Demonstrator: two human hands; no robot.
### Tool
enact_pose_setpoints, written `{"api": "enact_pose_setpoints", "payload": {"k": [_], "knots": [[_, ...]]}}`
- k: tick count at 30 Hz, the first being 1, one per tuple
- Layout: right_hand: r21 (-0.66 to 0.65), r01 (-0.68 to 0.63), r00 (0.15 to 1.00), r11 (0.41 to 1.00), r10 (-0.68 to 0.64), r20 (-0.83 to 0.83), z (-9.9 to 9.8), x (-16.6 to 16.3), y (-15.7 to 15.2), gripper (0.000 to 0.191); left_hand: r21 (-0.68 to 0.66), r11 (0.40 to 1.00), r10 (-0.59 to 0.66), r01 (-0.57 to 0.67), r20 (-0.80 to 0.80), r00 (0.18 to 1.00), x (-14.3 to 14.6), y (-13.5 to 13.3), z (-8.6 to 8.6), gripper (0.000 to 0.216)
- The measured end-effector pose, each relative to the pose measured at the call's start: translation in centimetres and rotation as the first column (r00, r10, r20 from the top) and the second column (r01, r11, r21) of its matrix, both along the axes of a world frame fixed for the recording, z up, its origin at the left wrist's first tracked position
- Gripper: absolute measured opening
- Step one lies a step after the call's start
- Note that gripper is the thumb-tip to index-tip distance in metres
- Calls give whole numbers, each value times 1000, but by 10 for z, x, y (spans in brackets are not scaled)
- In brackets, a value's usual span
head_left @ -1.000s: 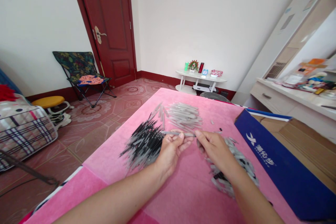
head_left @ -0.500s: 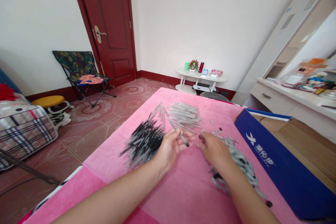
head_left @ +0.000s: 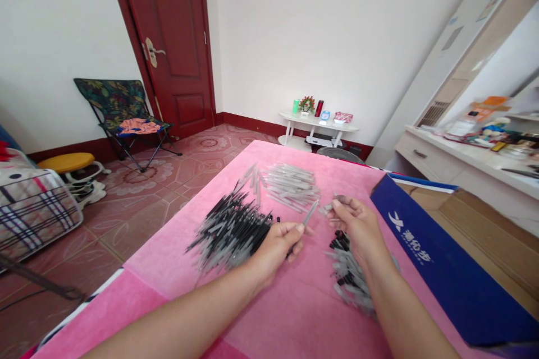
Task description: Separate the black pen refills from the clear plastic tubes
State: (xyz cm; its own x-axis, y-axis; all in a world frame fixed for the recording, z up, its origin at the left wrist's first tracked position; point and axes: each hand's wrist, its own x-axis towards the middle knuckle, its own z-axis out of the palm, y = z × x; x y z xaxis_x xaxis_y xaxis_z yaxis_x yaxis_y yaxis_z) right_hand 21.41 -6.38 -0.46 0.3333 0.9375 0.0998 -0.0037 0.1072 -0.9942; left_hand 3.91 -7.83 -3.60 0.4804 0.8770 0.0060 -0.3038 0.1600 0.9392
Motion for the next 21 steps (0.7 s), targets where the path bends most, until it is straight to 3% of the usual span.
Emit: {"api": "enact_pose_setpoints", "payload": {"k": [7,16,21], "knots": [[-6,39,983,999,-40,-180,3,1,-1,27,-11,999,-34,33,-27,999,0,-1,-1,47],[-68,-94,962,993,73,-262,6,5,-2,26,3,1000,4,-4,-6,1000,-1,-1,-2,43],[-93,-109,947,990,75,-311,1,10,0,14,1,1000,12,-12,5,1000,0,0,-4,41]]}}
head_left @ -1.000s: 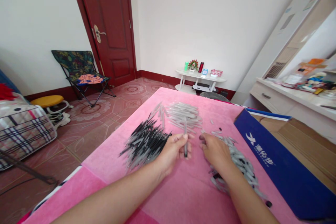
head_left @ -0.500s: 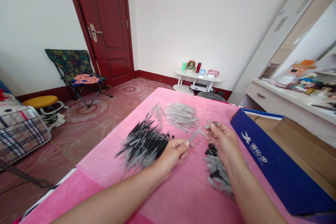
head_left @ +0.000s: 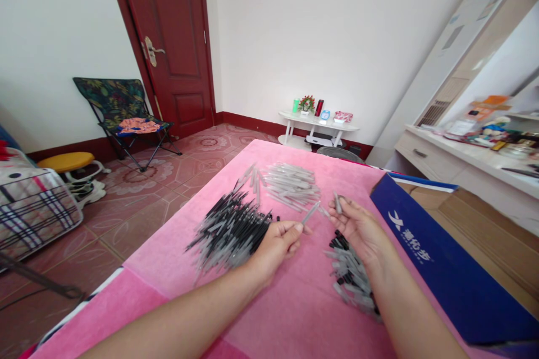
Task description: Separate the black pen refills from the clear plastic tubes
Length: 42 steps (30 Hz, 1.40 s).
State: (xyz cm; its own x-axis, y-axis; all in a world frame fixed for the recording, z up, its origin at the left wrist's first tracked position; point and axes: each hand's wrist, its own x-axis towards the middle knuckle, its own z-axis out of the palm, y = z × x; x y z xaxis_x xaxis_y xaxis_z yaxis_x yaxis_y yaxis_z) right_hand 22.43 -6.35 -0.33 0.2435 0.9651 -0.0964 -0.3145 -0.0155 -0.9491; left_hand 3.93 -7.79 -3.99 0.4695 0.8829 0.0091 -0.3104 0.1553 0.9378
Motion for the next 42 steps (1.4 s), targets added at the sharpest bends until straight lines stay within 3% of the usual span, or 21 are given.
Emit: {"api": "enact_pose_setpoints", "payload": {"k": [4,9,14,18,23,35,42], "knots": [[-60,12,997,998,-17,-78,-5,4,3,8,7,1000,-18,18,-5,1000,0,-2,2,41],[-59,-47,997,997,44,-62,-5,4,4,10,9,1000,-14,14,-9,1000,-1,-2,2,42],[-4,-106,986,994,106,132,2,5,-1,27,21,999,25,-25,17,1000,-2,0,-1,39],[20,-95,920,995,81,383,6,14,-3,34,18,1000,24,-24,18,1000,-1,0,-1,38],[67,-139,816,988,76,573,10,20,-3,27,17,1000,3,-3,-13,1000,-1,-2,1,41],[112,-214,646,970,54,761,16,13,-5,22,-7,1000,11,-12,-93,996,-1,-3,5,42],[71,-314,579,947,132,805,18,12,-6,22,44,999,19,-13,-141,990,0,1,0,43]]}}
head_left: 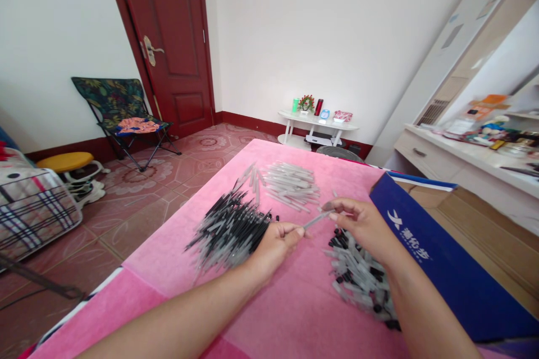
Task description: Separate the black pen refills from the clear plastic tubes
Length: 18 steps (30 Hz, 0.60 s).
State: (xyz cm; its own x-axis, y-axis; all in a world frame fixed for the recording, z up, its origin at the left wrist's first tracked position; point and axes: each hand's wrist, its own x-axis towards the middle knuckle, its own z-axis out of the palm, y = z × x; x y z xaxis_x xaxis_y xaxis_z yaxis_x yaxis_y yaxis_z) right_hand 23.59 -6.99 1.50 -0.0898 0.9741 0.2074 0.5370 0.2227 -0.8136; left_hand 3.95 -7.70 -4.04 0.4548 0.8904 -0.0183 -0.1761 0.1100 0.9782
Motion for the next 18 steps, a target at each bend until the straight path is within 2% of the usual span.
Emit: {"api": "enact_pose_setpoints", "payload": {"k": [4,6,11,18], "knots": [[-15,-32,999,999,32,19,2,-3,-2,19,146,989,37,-19,-123,992,1,2,-6,42],[-24,-47,999,999,47,13,3,-5,-3,17,208,978,50,-21,-136,989,1,1,-9,40],[-27,-22,998,999,20,-54,5,-12,-5,17,267,960,118,-82,-121,986,3,-5,-11,33],[-123,-41,974,992,12,-227,3,-17,-7,15,371,921,185,-115,-160,970,5,-11,-12,33]]}}
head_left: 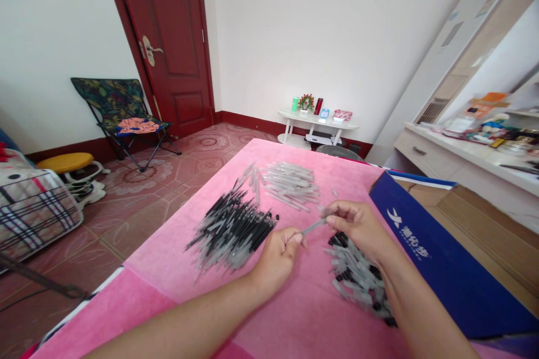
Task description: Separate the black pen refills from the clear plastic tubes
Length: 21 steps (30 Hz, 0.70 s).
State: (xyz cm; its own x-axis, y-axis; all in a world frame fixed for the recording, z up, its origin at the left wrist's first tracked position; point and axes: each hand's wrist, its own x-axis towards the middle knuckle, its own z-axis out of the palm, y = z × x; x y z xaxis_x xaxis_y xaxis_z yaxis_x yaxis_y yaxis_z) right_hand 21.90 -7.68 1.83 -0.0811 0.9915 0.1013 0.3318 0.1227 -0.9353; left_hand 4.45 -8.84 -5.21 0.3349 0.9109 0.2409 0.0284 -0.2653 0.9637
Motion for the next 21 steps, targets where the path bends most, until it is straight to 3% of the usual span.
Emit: {"api": "enact_pose_setpoints", "payload": {"k": [7,17,21], "knots": [[-89,-8,999,996,4,-41,3,-1,-4,18,106,992,78,-64,-137,987,-3,-6,-1,32],[-53,15,999,999,-16,-29,-13,-2,2,14,24,997,73,-71,-74,995,0,-8,-3,35],[-27,-8,998,1000,10,69,-9,6,3,14,32,999,23,-20,-88,996,1,-2,-3,35]]}}
